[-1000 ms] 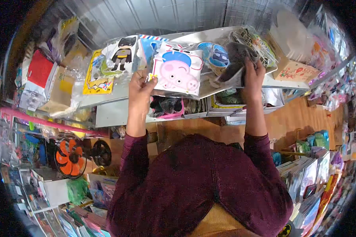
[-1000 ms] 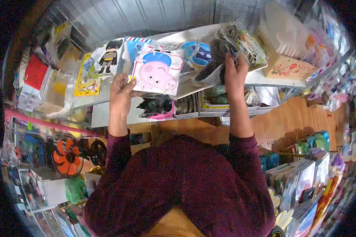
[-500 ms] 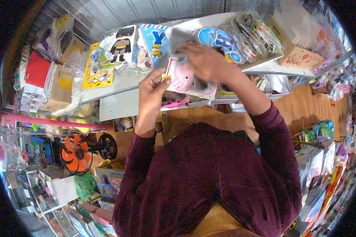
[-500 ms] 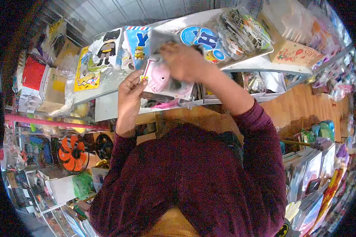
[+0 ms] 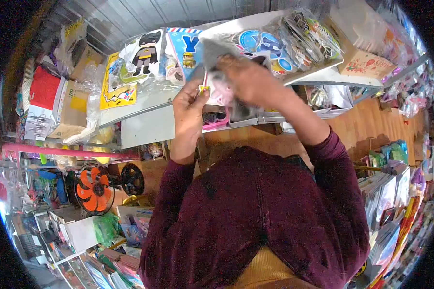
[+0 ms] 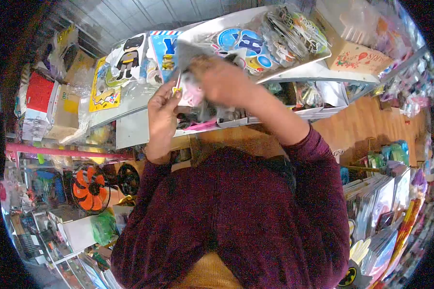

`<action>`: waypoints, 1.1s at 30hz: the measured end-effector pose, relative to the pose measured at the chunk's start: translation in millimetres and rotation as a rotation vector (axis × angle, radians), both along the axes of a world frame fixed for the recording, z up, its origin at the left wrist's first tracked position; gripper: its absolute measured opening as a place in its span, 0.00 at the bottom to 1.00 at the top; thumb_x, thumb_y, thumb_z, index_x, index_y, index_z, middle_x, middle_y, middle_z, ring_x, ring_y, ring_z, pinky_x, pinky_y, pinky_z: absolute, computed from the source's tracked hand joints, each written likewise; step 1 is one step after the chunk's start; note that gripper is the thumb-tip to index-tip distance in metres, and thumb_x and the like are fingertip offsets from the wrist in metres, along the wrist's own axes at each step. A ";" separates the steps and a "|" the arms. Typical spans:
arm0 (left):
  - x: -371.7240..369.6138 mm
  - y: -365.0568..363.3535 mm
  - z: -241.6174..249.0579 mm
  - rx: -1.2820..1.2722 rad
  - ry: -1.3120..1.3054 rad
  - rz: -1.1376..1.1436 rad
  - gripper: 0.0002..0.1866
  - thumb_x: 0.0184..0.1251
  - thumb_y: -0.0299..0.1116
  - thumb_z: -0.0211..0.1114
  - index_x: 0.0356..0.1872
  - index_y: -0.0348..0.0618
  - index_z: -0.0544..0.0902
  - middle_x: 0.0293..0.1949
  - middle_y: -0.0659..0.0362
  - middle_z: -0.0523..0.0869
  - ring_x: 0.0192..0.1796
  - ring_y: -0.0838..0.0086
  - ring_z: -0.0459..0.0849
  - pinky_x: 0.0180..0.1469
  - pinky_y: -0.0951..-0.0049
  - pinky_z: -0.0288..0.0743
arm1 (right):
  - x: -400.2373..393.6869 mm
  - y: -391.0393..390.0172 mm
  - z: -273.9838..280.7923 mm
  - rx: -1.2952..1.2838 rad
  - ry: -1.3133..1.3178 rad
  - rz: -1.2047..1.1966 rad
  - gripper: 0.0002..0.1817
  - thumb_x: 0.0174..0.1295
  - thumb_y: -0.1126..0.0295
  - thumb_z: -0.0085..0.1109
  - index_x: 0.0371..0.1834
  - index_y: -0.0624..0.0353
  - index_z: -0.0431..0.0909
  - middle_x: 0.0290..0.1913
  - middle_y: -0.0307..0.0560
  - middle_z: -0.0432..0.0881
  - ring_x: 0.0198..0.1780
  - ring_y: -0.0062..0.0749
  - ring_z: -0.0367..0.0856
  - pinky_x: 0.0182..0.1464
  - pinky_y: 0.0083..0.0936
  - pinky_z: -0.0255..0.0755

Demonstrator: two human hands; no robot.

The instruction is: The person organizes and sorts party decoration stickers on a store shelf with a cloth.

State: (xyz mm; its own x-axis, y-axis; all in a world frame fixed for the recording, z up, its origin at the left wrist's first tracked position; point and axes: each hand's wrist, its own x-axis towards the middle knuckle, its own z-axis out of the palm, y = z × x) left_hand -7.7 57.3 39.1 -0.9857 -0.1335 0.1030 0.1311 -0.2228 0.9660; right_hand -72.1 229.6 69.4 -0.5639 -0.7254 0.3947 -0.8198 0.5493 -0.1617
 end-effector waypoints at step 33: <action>-9.8 26.1 22.7 -1.247 1.073 0.245 0.10 0.34 0.25 0.60 0.25 0.39 0.81 0.27 0.60 0.80 0.29 0.71 0.76 0.28 0.76 0.72 | -15.8 29.6 -3.3 -0.023 -0.255 -0.010 0.24 0.59 0.68 0.46 0.57 0.68 0.60 0.58 0.65 0.63 0.58 0.52 0.64 0.60 0.34 0.60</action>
State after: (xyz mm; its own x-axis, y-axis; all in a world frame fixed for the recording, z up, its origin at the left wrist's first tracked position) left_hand -17.5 83.4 61.8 -0.3706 0.4149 0.8310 0.7226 0.6909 -0.0227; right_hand -87.9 259.2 66.1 -0.6544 -0.7119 0.2549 -0.7454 0.5508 -0.3755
